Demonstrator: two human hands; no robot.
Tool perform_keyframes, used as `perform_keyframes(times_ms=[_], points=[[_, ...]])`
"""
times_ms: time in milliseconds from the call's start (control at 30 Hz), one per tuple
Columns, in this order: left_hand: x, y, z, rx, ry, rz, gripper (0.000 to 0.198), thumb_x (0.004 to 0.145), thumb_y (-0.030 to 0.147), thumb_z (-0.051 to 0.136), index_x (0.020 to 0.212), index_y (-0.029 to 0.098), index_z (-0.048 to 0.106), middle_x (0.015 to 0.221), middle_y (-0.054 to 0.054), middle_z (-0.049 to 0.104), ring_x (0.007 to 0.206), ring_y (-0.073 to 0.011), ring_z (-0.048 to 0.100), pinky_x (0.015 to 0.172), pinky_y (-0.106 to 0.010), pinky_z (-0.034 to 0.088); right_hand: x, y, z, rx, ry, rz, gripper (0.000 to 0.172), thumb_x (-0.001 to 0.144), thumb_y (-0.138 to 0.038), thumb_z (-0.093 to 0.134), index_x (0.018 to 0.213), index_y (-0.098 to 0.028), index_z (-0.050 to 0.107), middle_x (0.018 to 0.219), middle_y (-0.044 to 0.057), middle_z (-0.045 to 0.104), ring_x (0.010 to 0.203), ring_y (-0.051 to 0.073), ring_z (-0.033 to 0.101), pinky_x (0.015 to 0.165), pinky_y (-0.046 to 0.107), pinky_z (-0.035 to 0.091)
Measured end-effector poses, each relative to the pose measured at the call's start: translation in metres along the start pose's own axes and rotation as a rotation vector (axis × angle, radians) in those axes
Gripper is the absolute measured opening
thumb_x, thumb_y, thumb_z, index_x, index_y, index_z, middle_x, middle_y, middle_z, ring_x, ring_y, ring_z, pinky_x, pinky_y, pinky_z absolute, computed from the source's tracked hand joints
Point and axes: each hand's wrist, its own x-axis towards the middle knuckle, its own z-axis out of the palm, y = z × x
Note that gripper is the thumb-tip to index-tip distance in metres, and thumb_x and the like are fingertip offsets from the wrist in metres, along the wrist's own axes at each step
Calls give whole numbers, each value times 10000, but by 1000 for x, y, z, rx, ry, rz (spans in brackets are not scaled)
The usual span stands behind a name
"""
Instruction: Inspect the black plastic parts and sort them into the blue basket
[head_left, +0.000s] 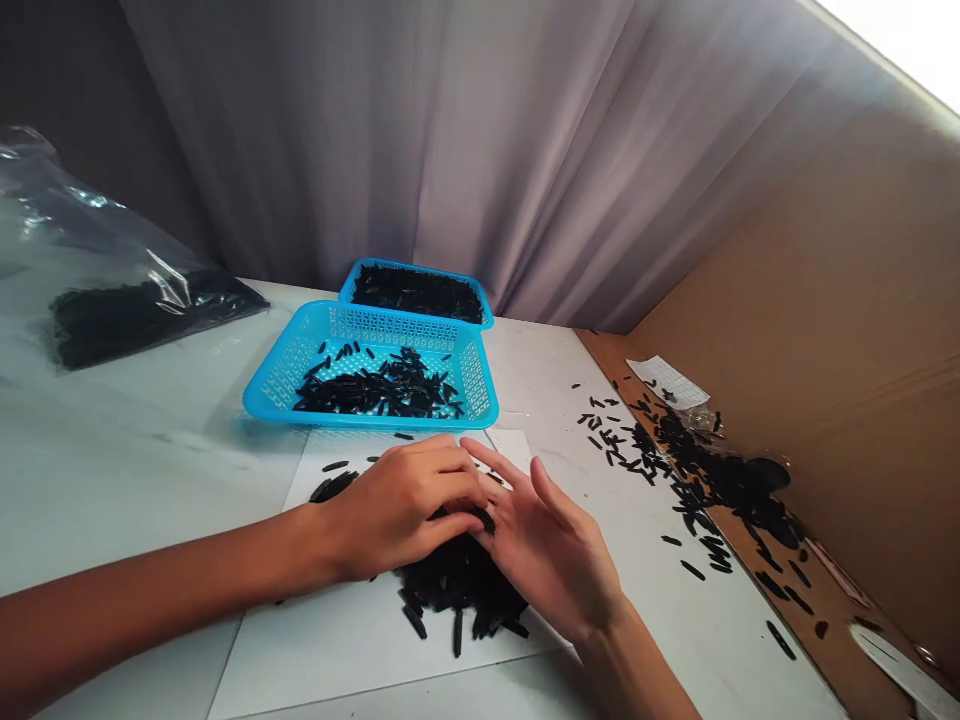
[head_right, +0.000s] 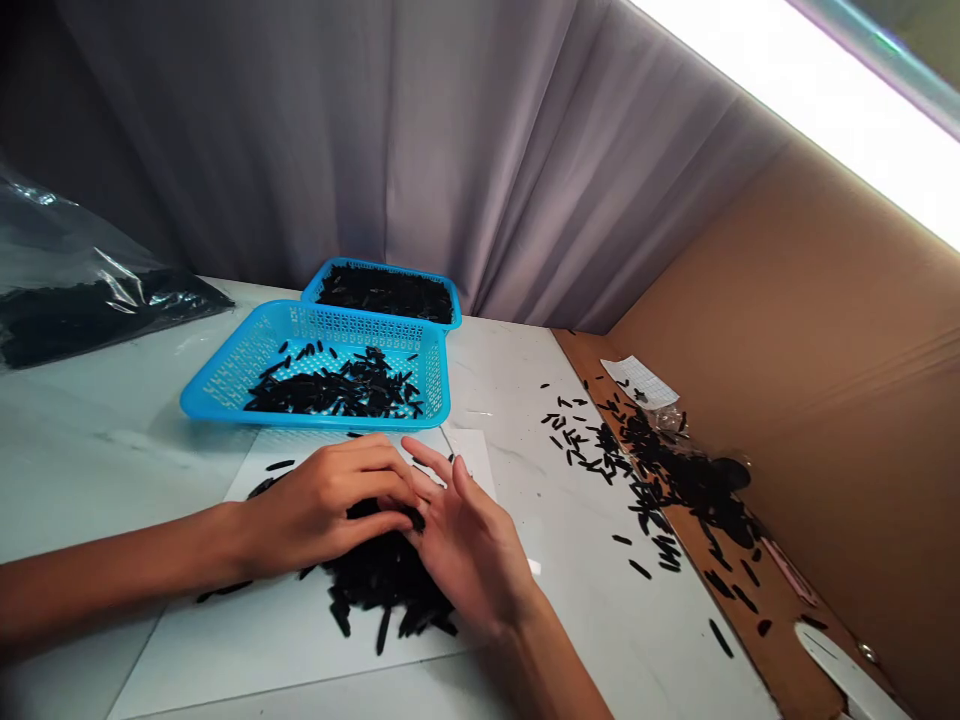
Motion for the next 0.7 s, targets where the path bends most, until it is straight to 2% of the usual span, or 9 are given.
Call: perform_keyframes(times_ms=[100, 200, 333, 533, 700], points=[[2, 0, -3, -83, 76, -72, 164, 873, 106, 662, 996, 198, 719, 924, -21, 731, 886, -187, 631, 793, -326, 497, 1, 0, 1, -66, 11, -37, 431, 906, -432, 616, 1242, -165, 659, 1155, 127, 698, 1067, 212, 615, 981, 324, 438], [6, 2, -7, -137, 155, -247, 163, 856, 112, 675, 954, 220, 747, 870, 11, 747, 817, -154, 660, 748, -277, 503, 2, -1, 0, -203, 94, -89, 281, 854, -294, 714, 1109, -177, 718, 1079, 87, 722, 1014, 200, 645, 1022, 347, 431], [10, 6, -10, -220, 181, -440, 71, 824, 178, 728, 863, 224, 766, 826, 34, 761, 755, -132, 679, 695, -236, 504, 4, 0, -6, -423, 238, -177, 201, 787, -280, 801, 953, -176, 756, 906, 39, 746, 817, 139, 668, 855, 255, 513], [12, 6, -10, -421, 133, -543, 105, 874, 216, 674, 881, 244, 774, 851, 43, 783, 787, -125, 703, 740, -229, 516, 5, 0, -12, -487, 298, -244, 175, 760, -278, 831, 894, -184, 766, 789, 20, 762, 734, 118, 694, 742, 200, 531], [12, 5, -9, -391, 146, -523, 102, 853, 206, 691, 888, 251, 776, 865, 37, 782, 807, -138, 702, 721, -241, 516, 5, -1, -11, -497, 288, -286, 164, 754, -255, 839, 881, -186, 762, 792, 8, 764, 728, 104, 700, 725, 172, 535]])
